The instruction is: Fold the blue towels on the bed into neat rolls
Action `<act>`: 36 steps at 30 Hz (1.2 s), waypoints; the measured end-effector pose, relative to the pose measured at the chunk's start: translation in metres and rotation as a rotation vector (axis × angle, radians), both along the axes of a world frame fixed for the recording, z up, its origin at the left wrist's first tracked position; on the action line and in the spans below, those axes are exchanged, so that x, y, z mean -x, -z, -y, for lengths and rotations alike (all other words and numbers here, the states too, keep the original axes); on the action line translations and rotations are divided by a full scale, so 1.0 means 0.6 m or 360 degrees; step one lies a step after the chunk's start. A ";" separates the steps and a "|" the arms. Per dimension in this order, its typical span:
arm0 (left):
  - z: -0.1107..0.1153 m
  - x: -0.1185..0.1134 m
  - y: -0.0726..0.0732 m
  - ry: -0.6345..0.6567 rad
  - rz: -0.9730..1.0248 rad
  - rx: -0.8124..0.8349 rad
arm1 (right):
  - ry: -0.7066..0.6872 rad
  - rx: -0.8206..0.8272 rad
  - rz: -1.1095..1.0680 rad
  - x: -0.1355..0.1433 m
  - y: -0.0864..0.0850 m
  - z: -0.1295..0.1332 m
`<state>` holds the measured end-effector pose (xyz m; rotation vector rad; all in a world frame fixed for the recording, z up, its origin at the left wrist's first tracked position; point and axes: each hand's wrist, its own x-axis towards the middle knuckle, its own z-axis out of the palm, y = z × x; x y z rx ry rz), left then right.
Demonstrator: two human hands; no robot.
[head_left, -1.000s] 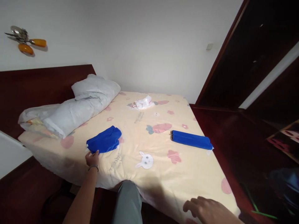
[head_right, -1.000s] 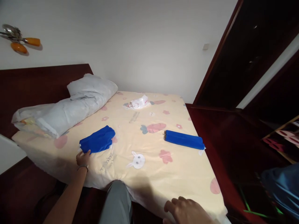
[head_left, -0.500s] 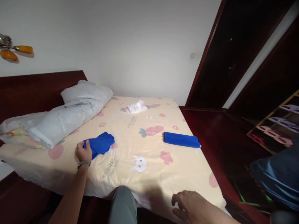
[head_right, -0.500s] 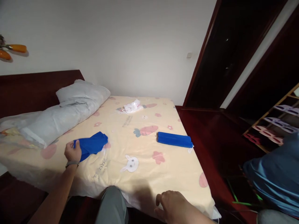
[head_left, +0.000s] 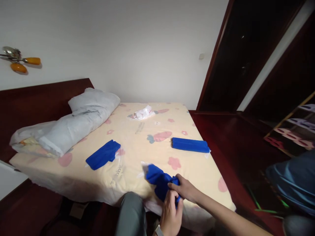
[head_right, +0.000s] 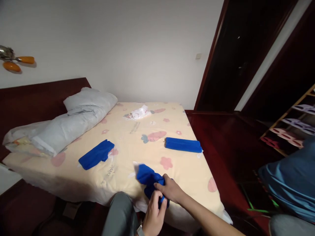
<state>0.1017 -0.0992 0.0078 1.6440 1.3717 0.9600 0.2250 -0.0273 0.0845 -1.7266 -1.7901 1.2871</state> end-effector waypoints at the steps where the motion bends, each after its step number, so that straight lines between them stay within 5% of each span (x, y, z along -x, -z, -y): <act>1: 0.006 -0.003 0.000 -0.0009 0.0053 0.0032 | -0.0039 -0.0055 0.0216 -0.003 0.007 0.000; 6: 0.019 -0.003 -0.025 -0.0016 0.0096 0.0001 | -0.0207 -0.0379 0.0732 -0.018 -0.014 0.008; 10: 0.024 -0.009 -0.028 -0.0205 0.0095 -0.0208 | -0.0217 -0.0528 0.0486 -0.039 -0.052 0.002; 14: 0.030 -0.005 -0.017 -0.0410 0.0021 -0.0330 | -0.0212 -0.0319 -0.0077 -0.060 -0.082 0.010; 17: 0.038 0.007 -0.027 -0.0389 -0.0091 -0.0452 | -0.0355 -0.0364 0.0198 -0.065 -0.099 0.030; 20: 0.048 0.023 -0.058 -0.0138 -0.0405 -0.0616 | -0.0389 -0.0484 0.0771 -0.058 -0.109 0.048; 24: 0.053 0.039 -0.108 0.0111 -0.0756 -0.0770 | -0.0445 -0.0590 0.0935 -0.043 -0.107 0.057; 28: 0.034 0.053 -0.147 0.0195 -0.0771 -0.0629 | -0.0601 -0.0783 0.0398 -0.038 -0.100 0.054; 32: -0.005 0.072 -0.197 0.0075 -0.0562 -0.0554 | -0.0596 -0.0584 -0.0499 -0.038 -0.113 0.050; 36: -0.041 0.087 -0.260 0.0034 -0.0531 -0.0559 | -0.0499 -0.0683 -0.0593 -0.043 -0.144 0.049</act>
